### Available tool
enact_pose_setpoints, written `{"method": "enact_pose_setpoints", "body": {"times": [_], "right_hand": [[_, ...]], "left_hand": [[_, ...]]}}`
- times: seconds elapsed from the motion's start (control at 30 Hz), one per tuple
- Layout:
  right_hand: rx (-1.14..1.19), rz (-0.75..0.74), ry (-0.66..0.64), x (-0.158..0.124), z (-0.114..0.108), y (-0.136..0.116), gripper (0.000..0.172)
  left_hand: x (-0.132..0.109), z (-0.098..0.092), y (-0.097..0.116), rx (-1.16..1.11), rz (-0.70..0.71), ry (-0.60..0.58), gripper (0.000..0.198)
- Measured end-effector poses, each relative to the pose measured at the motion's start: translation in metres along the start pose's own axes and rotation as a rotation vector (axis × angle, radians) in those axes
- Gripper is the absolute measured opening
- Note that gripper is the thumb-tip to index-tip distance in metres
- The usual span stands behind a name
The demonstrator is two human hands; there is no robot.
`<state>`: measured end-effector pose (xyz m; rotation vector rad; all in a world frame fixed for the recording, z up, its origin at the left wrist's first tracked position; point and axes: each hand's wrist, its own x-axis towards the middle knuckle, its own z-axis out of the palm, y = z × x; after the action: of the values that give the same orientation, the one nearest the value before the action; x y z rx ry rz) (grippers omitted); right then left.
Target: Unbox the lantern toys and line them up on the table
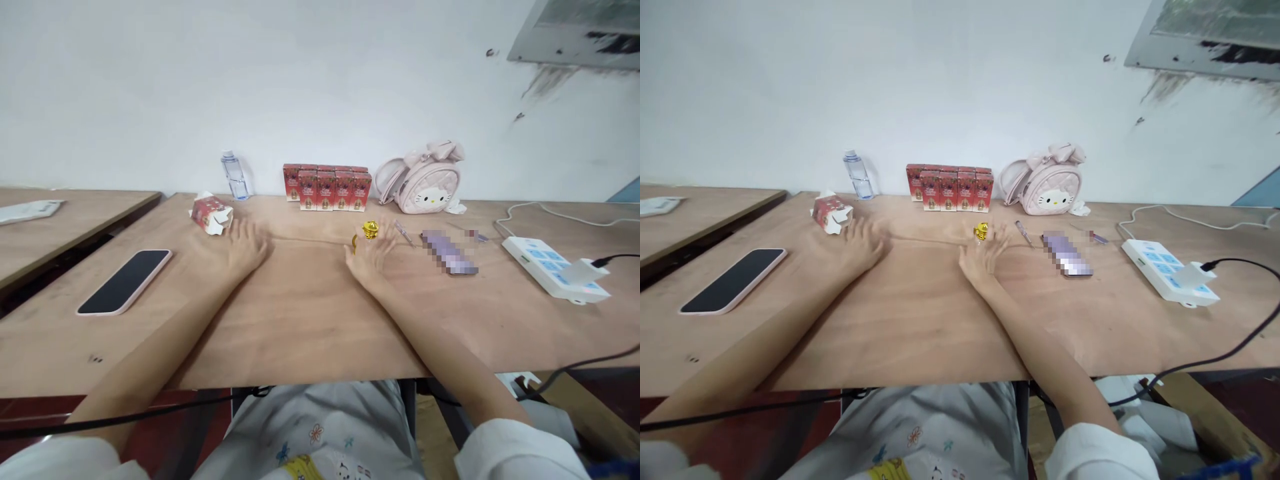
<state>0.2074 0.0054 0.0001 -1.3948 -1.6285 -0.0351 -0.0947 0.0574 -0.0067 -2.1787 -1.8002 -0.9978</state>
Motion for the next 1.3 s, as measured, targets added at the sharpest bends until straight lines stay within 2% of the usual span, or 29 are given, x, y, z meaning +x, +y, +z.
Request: {"method": "enact_pose_setpoints", "body": {"times": [0.13, 0.27, 0.33, 0.4, 0.47, 0.57, 0.63, 0.73, 0.8, 0.9, 1.03, 1.17, 1.3], "right_hand": [[0.015, -0.004, 0.049, 0.007, -0.002, 0.013, 0.049], [0.161, -0.017, 0.025, 0.001, 0.002, 0.007, 0.055], [0.276, 0.009, 0.007, -0.007, 0.008, -0.004, 0.064], [0.410, 0.015, -0.049, -0.016, 0.014, -0.017, 0.063], [0.516, -0.003, -0.109, -0.023, 0.017, -0.027, 0.054], [0.599, 0.018, -0.146, -0.025, 0.019, -0.031, 0.043], [0.642, 0.100, -0.151, -0.023, 0.021, -0.026, 0.041], [0.711, 0.291, -0.094, -0.019, 0.026, -0.016, 0.043], [0.737, 0.402, -0.049, -0.018, 0.031, -0.011, 0.041], [0.791, 0.509, -0.086, -0.015, 0.036, -0.008, 0.041], [0.852, 0.537, -0.159, -0.013, 0.036, -0.009, 0.041], [0.815, 0.494, -0.223, -0.013, 0.031, -0.011, 0.041], [0.756, 0.436, -0.297, -0.014, 0.028, -0.012, 0.038]], "left_hand": [[-0.025, 0.002, 0.042, -0.024, 0.191, -0.276, 0.064], [-0.041, 0.002, 0.076, -0.140, 0.324, -0.360, 0.067], [-0.044, 0.000, 0.082, -0.234, 0.314, -0.395, 0.077], [-0.045, -0.002, 0.084, -0.331, 0.286, -0.434, 0.083], [-0.045, -0.005, 0.085, -0.409, 0.277, -0.478, 0.080], [-0.043, -0.008, 0.085, -0.539, 0.271, -0.527, 0.065], [-0.042, -0.006, 0.085, -0.704, 0.202, -0.520, 0.057], [-0.040, 0.001, 0.082, -0.965, 0.009, -0.493, 0.052], [-0.037, 0.005, 0.079, -1.052, -0.102, -0.466, 0.051], [-0.034, 0.009, 0.077, -1.118, -0.186, -0.417, 0.051], [-0.033, 0.008, 0.076, -1.168, -0.231, -0.363, 0.051], [-0.035, 0.007, 0.076, -1.190, -0.258, -0.291, 0.054], [-0.036, 0.005, 0.075, -1.176, -0.256, -0.286, 0.056]]}}
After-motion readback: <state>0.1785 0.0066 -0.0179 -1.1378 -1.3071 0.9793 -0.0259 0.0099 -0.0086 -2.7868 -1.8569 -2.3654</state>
